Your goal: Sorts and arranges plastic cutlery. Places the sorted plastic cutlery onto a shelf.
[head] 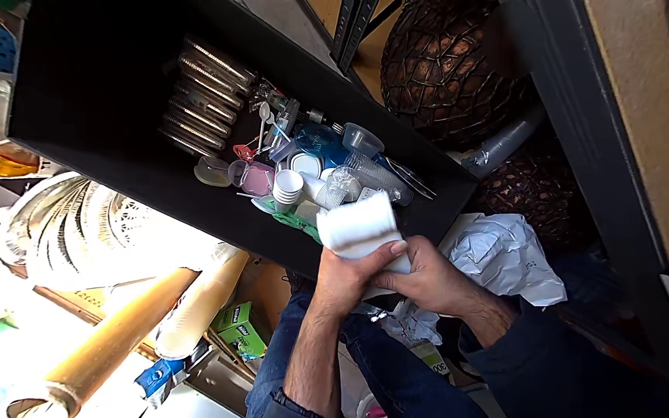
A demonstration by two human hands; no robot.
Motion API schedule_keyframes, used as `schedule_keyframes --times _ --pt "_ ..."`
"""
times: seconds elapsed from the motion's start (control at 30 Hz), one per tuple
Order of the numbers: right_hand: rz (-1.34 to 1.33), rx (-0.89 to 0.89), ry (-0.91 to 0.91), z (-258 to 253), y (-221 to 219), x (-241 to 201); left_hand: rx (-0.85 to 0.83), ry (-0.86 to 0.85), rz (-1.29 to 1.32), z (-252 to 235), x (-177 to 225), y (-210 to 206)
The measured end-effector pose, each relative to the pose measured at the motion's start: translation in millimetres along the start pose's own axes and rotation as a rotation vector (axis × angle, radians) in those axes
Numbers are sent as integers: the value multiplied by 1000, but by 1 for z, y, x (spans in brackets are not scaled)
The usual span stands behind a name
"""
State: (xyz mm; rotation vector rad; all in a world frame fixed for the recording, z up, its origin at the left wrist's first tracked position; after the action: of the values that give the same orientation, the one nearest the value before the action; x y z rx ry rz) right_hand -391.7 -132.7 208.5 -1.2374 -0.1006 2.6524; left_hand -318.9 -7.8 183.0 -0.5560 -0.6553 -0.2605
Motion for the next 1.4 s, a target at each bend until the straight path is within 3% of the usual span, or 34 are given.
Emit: schedule_keyframes --times 0.1,0.27,0.4,0.6,0.73,0.9,1.0,1.1,1.17,1.23,1.3,1.37,1.4 --pt "-106 89 -84 0 -6 11 -36 63 -88 -1 -4 3" --pt "-121 179 -33 0 -19 19 -55 52 -229 -5 -3 13" --pt "-34 283 38 -7 -26 20 98 7 -304 -8 -9 26" --pt "116 412 -15 -30 -18 30 395 191 -607 -12 -13 20" --pt "428 484 -90 -43 -27 25 301 172 -458 -14 -17 14" --pt "604 550 -87 -50 -53 14 338 178 -401 -13 -7 34" --pt "646 347 -119 -61 -59 0 420 173 -448 -12 3 51" --pt "635 -117 -153 -82 -54 -18 566 123 -419 -10 16 73" --pt "596 -374 -143 -103 -46 -35 684 52 -304 -9 23 88" --pt "503 -429 -152 -138 -32 -43 766 -21 -70 -9 27 104" --pt "450 -131 -115 -194 -18 -29 822 -97 179 -11 32 118" --pt "609 251 -59 -261 -11 -6 863 -153 392 -14 35 126" --pt "730 315 -53 -292 -12 5 868 -169 484 -14 37 129"
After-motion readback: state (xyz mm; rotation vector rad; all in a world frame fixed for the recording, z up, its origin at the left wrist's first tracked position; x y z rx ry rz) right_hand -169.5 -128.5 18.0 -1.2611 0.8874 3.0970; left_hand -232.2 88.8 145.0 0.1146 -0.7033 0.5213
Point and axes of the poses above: each hand's wrist, its own z-axis away from the middle knuckle, its own y-axis out of the back of the hand, x = y × z, the point moved 3 cm from there along -z, towards the middle knuckle, and after that the axes turned 1 degree about -x, right-handed, at the moved point
